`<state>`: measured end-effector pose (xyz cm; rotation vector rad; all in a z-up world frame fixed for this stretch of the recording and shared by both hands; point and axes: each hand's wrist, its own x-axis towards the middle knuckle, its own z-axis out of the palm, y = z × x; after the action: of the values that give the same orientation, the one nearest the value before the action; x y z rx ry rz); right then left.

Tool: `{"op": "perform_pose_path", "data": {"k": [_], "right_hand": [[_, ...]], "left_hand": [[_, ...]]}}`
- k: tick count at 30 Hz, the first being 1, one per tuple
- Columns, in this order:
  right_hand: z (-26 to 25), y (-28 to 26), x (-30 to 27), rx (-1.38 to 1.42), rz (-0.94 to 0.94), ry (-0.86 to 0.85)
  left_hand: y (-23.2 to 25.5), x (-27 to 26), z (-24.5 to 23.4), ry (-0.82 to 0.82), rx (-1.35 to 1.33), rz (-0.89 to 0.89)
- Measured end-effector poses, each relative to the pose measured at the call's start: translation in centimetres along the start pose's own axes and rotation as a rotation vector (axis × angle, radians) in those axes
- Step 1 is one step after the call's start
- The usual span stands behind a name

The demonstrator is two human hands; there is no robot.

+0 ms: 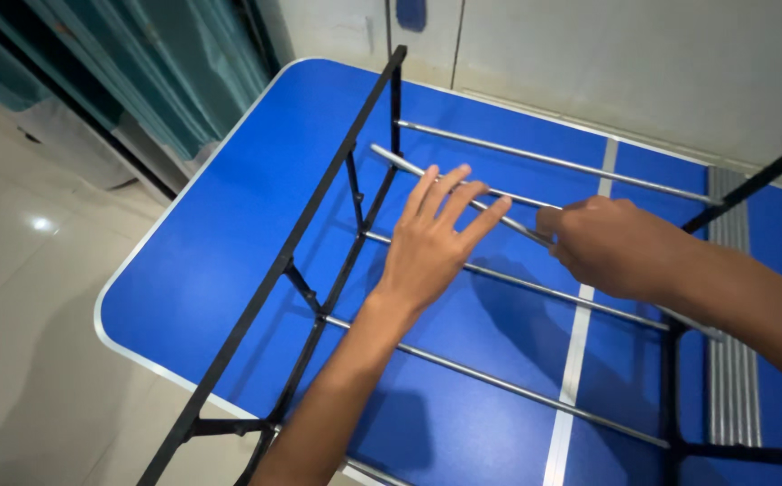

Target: The person assembles a metal rack by inserting multiple metal rods into slots on two black plastic side frames. They align the frames, insert rods one at a time, and adjust the structure to form a ladder-like rack on a blue table.

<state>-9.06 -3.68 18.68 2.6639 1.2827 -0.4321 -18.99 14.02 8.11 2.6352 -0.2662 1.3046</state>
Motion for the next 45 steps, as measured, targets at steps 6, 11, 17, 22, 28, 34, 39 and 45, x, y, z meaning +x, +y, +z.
{"op": "perform_pose_path", "data": {"k": [6,11,17,22,28,34,39,45], "right_hand": [[1.6,0.9,2.2,-0.121,0.005,-0.074],[2.1,0.2,2.6,-0.146,-0.008,-0.117],[1.2,-0.4,1.9,-0.126,0.082,-0.147],[0.8,-0.5,1.9,-0.138,0.027,-0.142],[1.1,-0.9,3.0,-0.231,-0.082,-0.158],[1.6,-1.6,3.9,-0.162,-0.096,-0.076],[1.5,-1.7,4.0,-0.135,-0.097,-0.075],[1.2,-1.8,3.7,-0.17,-0.063,-0.109]], "left_hand": [[-0.4,-1.6,-0.7,0.207,-0.294,-0.402],[-2.5,-2.2,-2.2,0.017,-0.364,-0.74],[-2.3,-5.0,-6.3,-0.379,0.145,-0.748],[-3.4,-5.9,-6.1,-0.054,0.098,-0.72],[-6.7,-6.2,-2.4,-0.011,-0.065,-0.842],[-8.6,-6.5,0.9,0.233,-0.242,-0.726],[-8.8,-6.9,1.2,0.206,-0.26,-0.778],[-8.6,-6.5,0.8,0.216,-0.3,-0.781]]}}
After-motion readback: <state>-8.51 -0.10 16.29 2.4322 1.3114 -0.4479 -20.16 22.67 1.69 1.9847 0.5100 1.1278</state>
